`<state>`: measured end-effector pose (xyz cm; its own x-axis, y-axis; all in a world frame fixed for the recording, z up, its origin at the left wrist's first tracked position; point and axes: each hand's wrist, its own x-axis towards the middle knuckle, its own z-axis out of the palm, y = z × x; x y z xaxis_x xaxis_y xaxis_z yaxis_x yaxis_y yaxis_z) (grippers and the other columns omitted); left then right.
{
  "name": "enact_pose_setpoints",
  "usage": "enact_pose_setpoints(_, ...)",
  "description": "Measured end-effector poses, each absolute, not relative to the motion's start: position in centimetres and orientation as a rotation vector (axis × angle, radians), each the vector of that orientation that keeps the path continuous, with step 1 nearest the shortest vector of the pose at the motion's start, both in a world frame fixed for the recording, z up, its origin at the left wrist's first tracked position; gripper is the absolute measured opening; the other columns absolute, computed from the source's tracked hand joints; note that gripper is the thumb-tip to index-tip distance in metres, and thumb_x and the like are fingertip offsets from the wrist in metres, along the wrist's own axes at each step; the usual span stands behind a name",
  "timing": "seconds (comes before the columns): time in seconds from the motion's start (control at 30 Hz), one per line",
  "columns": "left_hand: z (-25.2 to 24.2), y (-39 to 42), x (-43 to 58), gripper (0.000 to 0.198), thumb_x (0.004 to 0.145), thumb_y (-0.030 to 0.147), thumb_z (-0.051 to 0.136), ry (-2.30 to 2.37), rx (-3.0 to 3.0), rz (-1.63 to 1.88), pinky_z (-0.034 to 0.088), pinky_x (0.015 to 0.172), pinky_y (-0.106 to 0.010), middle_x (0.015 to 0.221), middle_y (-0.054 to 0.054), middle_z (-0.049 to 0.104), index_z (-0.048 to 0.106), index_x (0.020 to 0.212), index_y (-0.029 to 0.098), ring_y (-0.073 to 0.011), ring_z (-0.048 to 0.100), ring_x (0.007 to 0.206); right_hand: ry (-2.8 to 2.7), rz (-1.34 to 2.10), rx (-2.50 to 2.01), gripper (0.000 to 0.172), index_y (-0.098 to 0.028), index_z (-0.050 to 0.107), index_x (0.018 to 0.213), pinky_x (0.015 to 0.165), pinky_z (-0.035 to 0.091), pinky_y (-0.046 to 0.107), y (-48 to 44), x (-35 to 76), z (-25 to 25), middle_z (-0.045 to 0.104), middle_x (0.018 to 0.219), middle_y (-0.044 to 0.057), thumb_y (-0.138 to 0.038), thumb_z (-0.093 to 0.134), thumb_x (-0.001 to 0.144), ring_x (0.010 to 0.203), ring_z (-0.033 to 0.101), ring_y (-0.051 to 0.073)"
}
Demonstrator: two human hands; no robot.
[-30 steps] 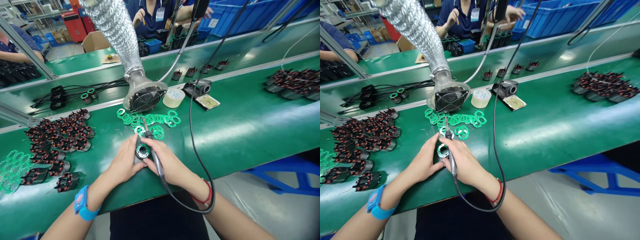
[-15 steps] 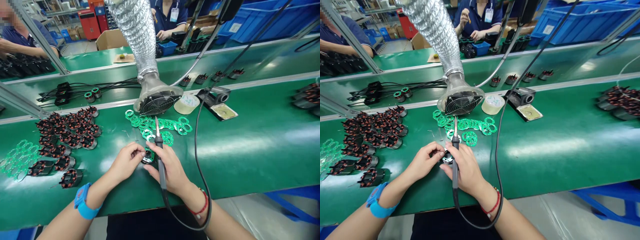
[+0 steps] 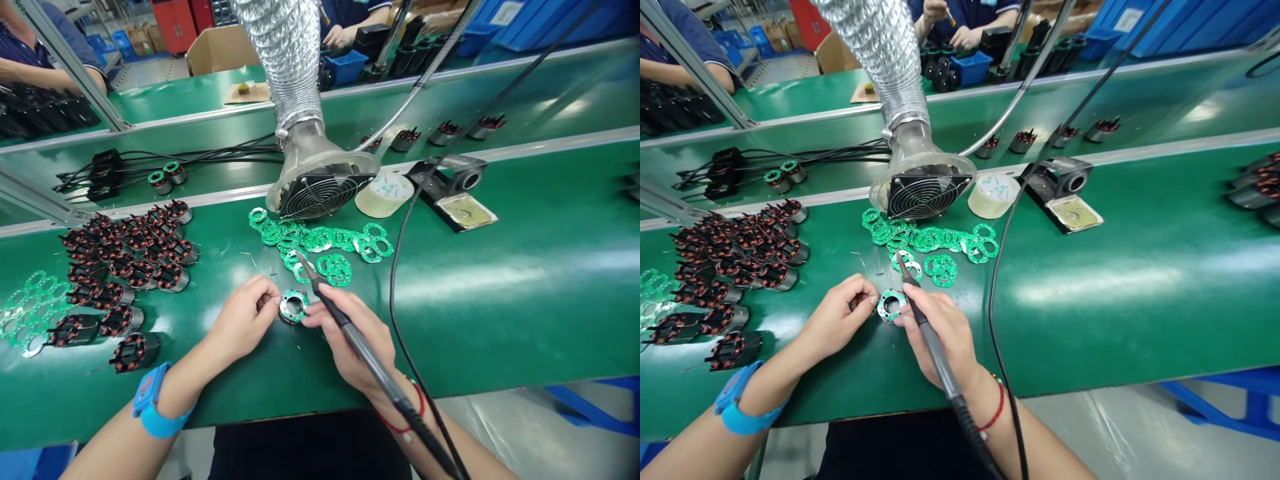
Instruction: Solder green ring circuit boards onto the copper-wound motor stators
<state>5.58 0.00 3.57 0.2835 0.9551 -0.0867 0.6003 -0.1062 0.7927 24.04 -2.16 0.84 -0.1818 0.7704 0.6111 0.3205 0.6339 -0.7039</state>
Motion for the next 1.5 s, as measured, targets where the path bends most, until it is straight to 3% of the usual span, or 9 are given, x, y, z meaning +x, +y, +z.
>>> enact_pose_setpoints(0.17,3.5,0.0,5.6,0.013,0.084,0.016,0.046,1.441,1.801,0.580,0.032,0.060,-0.024,0.071,0.002,0.048,0.049,0.071,0.017,-0.0111,0.043,0.065,-1.527,0.638,-0.888,0.023,-0.023,0.060,0.112,0.062,0.048,0.030,-2.9,25.2,0.0,0.064,0.079,0.001,-0.025,0.052,0.090,0.064,0.060,0.015)
enact_pose_setpoints(0.5,3.3,-0.2,5.7,0.012,0.083,0.015,0.046,1.461,1.763,0.608,0.032,0.059,-0.024,0.072,0.002,0.048,0.049,0.072,0.018,-0.0108,0.043,0.064,-1.510,0.655,-0.888,0.018,-0.022,0.064,0.097,0.062,0.047,0.034,-3.1,25.5,-0.6,0.063,0.073,0.002,-0.029,0.048,0.091,0.064,0.059,0.018)
enact_pose_setpoints(0.7,3.3,-0.2,5.9,0.012,0.084,0.016,0.045,1.494,1.802,0.593,0.032,0.060,-0.025,0.071,0.002,0.047,0.047,0.072,0.018,-0.0115,0.043,0.065,-1.496,0.630,-0.916,0.024,-0.024,0.061,0.112,0.063,0.053,0.033,-3.0,25.2,-0.3,0.068,0.080,0.002,-0.024,0.051,0.090,0.064,0.064,0.017)
enact_pose_setpoints(0.83,3.2,-0.2,6.1,0.012,0.084,0.017,0.044,1.511,1.824,0.591,0.033,0.061,-0.026,0.072,0.002,0.047,0.045,0.072,0.018,-0.0121,0.044,0.066,-1.653,0.635,-0.980,0.042,-0.026,0.044,0.132,0.080,0.053,0.035,-2.2,24.4,0.5,0.071,0.100,0.003,-0.014,0.046,0.092,0.090,0.067,0.018)
enact_pose_setpoints(1.0,3.1,-0.2,6.3,0.013,0.082,0.016,0.043,1.538,1.845,0.598,0.033,0.060,-0.026,0.069,0.003,0.045,0.042,0.070,0.019,-0.0124,0.043,0.064,-2.055,0.611,-0.962,0.050,-0.023,0.039,0.134,0.094,0.045,0.046,-1.5,23.6,0.9,0.059,0.123,0.009,-0.013,0.049,0.086,0.115,0.052,0.024)
enact_pose_setpoints(1.1,3.1,-0.4,6.3,0.012,0.083,0.017,0.043,1.553,1.833,0.608,0.034,0.061,-0.027,0.070,0.002,0.046,0.043,0.071,0.019,-0.0129,0.045,0.065,-2.106,0.648,-0.948,0.055,-0.021,0.036,0.136,0.092,0.046,0.047,-1.5,23.4,0.7,0.056,0.123,0.011,-0.009,0.045,0.083,0.111,0.052,0.024)
enact_pose_setpoints(1.17,3.1,-0.6,6.2,0.006,0.085,0.021,0.044,1.563,1.779,0.624,0.037,0.063,-0.027,0.074,0.002,0.049,0.048,0.082,0.019,-0.0133,0.048,0.067,-2.079,0.604,-1.013,0.051,-0.021,0.038,0.133,0.086,0.049,0.047,-1.4,23.5,0.4,0.058,0.116,0.011,-0.012,0.049,0.084,0.103,0.054,0.025)
enact_pose_setpoints(1.27,3.2,-0.7,5.8,0.016,0.088,0.033,0.045,1.517,1.726,0.563,0.042,0.066,-0.028,0.080,0.000,0.054,0.050,0.096,0.019,-0.0145,0.051,0.071,-2.002,0.506,-1.127,0.050,-0.020,0.038,0.131,0.082,0.050,0.048,-1.2,23.8,-0.1,0.059,0.113,0.012,-0.022,0.057,0.085,0.097,0.055,0.026)
enact_pose_setpoints(1.5,3.2,-0.8,5.0,0.019,0.089,0.028,0.040,1.431,2.087,0.410,0.046,0.068,-0.030,0.077,-0.002,0.058,0.053,0.077,0.022,-0.0176,0.056,0.073,-1.965,0.484,-1.162,0.046,-0.019,0.041,0.128,0.086,0.049,0.039,-1.3,24.1,0.2,0.060,0.111,0.010,-0.020,0.056,0.085,0.098,0.056,0.023)
